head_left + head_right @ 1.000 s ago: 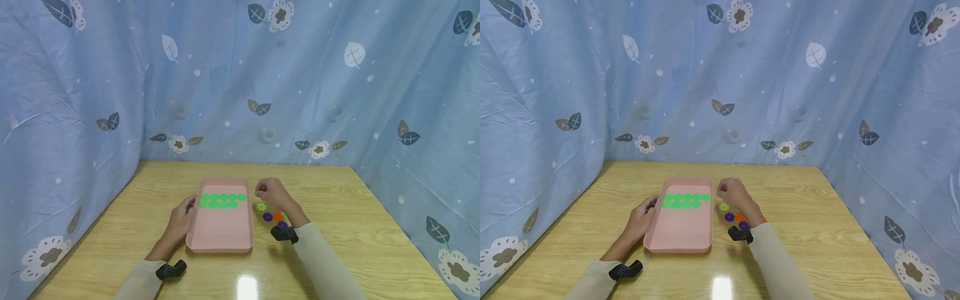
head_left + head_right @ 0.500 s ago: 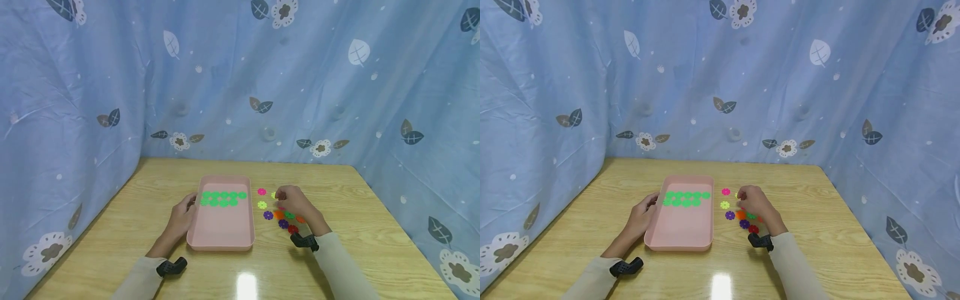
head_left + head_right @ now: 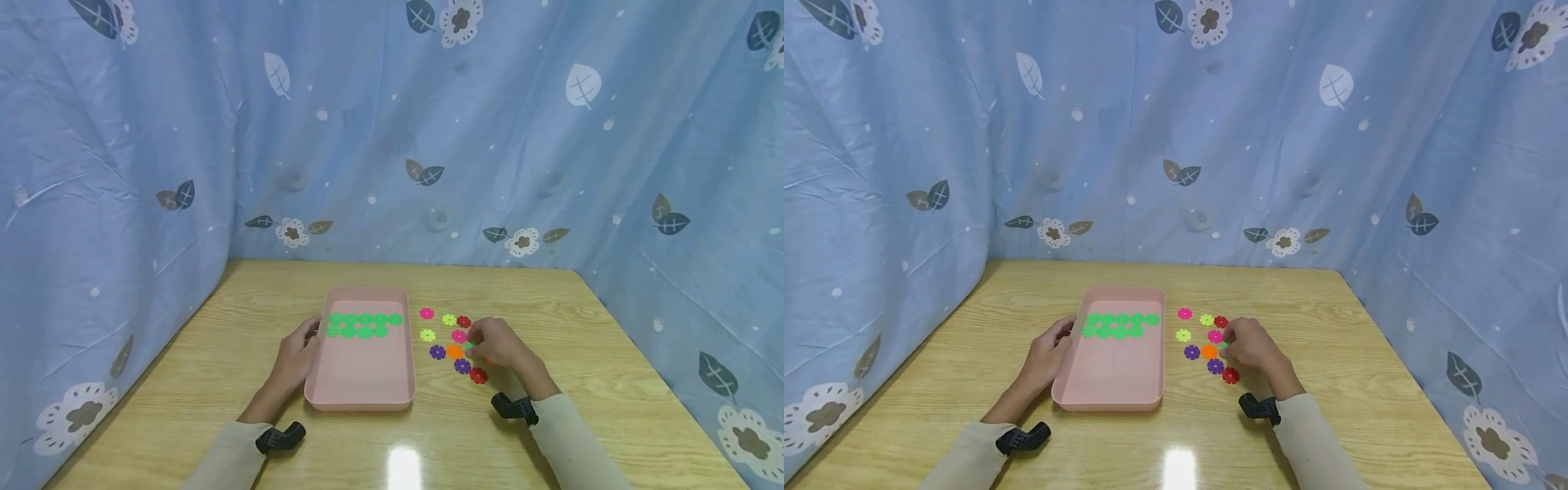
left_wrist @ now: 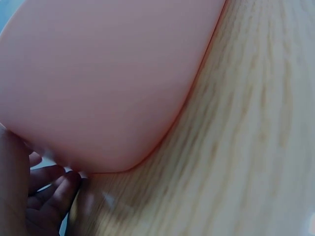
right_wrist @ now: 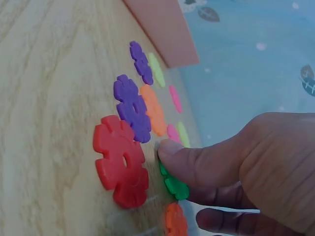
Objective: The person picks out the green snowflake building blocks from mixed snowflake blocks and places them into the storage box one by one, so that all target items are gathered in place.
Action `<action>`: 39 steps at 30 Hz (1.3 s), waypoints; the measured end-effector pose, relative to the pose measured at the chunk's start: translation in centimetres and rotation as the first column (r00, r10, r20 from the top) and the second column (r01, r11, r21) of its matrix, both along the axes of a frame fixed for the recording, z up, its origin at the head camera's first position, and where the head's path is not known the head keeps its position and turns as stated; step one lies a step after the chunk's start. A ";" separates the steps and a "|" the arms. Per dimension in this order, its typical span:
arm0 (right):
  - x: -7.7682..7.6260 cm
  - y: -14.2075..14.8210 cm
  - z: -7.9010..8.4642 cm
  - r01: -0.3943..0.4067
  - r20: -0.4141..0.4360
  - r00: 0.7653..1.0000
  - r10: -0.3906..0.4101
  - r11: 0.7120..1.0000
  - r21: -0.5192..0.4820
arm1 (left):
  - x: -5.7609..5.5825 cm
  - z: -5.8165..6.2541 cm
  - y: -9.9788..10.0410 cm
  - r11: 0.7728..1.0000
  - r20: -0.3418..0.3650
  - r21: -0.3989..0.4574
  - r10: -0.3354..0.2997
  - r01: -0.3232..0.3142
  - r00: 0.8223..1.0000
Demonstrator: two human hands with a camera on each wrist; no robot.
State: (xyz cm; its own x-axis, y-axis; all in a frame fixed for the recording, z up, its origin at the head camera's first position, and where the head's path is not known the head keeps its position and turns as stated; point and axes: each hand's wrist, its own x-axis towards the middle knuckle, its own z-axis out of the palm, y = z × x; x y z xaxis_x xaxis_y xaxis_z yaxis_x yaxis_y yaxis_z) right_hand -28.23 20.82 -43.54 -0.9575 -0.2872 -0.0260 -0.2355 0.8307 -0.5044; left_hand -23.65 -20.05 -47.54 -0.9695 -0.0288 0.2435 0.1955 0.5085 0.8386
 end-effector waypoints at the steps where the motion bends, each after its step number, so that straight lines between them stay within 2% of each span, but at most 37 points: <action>1: 0.0 0.0 -0.1 -0.002 -0.004 1.000 0.002 1.000 -0.003 | 0.0 0.0 0.0 1.000 0.002 0.000 -0.003 0.003 1.000; 8: 0.1 0.0 -0.2 -0.010 -0.027 1.000 0.010 1.000 -0.024 | -0.1 -0.1 -0.1 0.999 0.011 0.019 -0.029 0.029 1.000; 14: 0.2 -0.3 -0.1 -0.027 -0.048 0.999 0.026 0.999 -0.020 | -0.1 0.0 -0.1 1.000 0.005 0.009 -0.022 0.022 1.000; 19: 0.3 -1.2 0.6 -0.074 -0.097 0.993 0.071 0.997 -0.027 | -0.1 0.0 0.0 1.000 0.002 0.009 -0.013 0.013 1.000; 25: -0.2 -2.8 1.7 -0.128 -0.154 0.981 0.114 0.988 -0.084 | 0.0 -0.1 0.1 1.000 0.014 0.014 0.001 -0.001 1.000; 34: -1.0 -5.9 2.8 -0.155 -0.147 0.980 0.134 0.977 -0.145 | 0.0 -0.1 0.0 1.000 0.019 0.015 -0.003 0.003 1.000; 39: -1.6 -7.6 2.8 -0.164 -0.117 0.983 0.139 0.956 -0.242 | 0.0 -0.1 0.0 1.000 0.015 0.009 -0.006 0.006 1.000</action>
